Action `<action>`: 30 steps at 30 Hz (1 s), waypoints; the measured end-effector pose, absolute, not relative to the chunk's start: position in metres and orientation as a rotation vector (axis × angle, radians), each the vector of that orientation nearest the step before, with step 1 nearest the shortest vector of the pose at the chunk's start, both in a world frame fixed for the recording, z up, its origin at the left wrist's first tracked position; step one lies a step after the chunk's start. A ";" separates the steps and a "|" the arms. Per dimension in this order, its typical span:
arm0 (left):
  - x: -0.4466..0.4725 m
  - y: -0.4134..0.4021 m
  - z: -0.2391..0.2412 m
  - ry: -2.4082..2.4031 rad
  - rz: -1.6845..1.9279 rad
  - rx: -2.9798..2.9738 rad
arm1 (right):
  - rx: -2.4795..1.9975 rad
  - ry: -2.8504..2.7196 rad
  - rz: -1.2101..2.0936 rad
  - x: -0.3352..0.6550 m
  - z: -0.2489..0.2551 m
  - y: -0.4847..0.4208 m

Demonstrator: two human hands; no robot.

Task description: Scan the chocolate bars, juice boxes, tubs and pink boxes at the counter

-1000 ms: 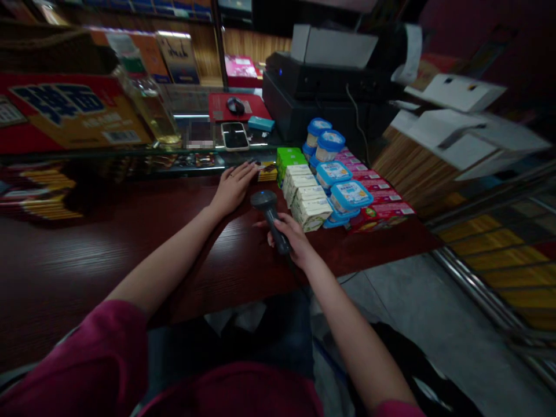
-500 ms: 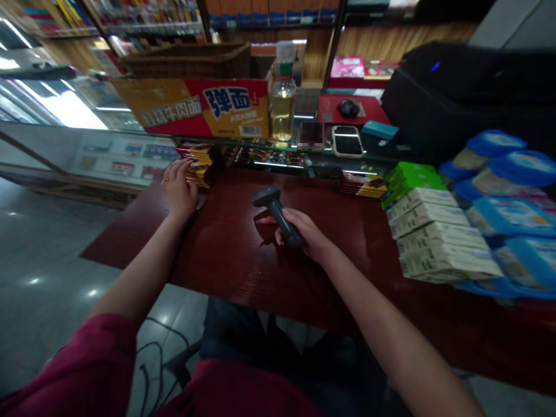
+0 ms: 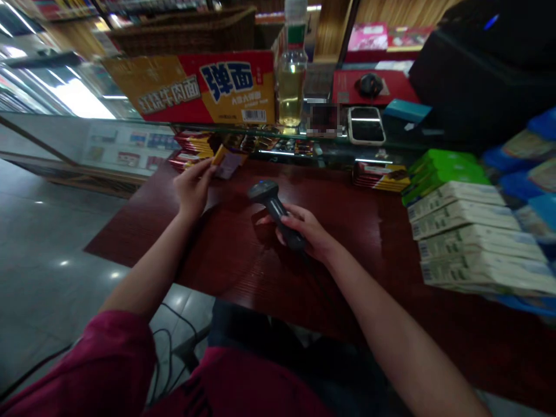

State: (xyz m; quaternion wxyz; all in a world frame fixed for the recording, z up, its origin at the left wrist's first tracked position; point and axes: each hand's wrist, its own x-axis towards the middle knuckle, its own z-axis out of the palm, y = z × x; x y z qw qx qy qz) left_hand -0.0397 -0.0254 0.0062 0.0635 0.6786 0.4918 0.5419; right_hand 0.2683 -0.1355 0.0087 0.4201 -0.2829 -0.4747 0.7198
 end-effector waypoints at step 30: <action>0.009 -0.035 -0.007 1.290 1.399 1.695 | -0.773 -1.190 1.710 0.271 0.009 -0.144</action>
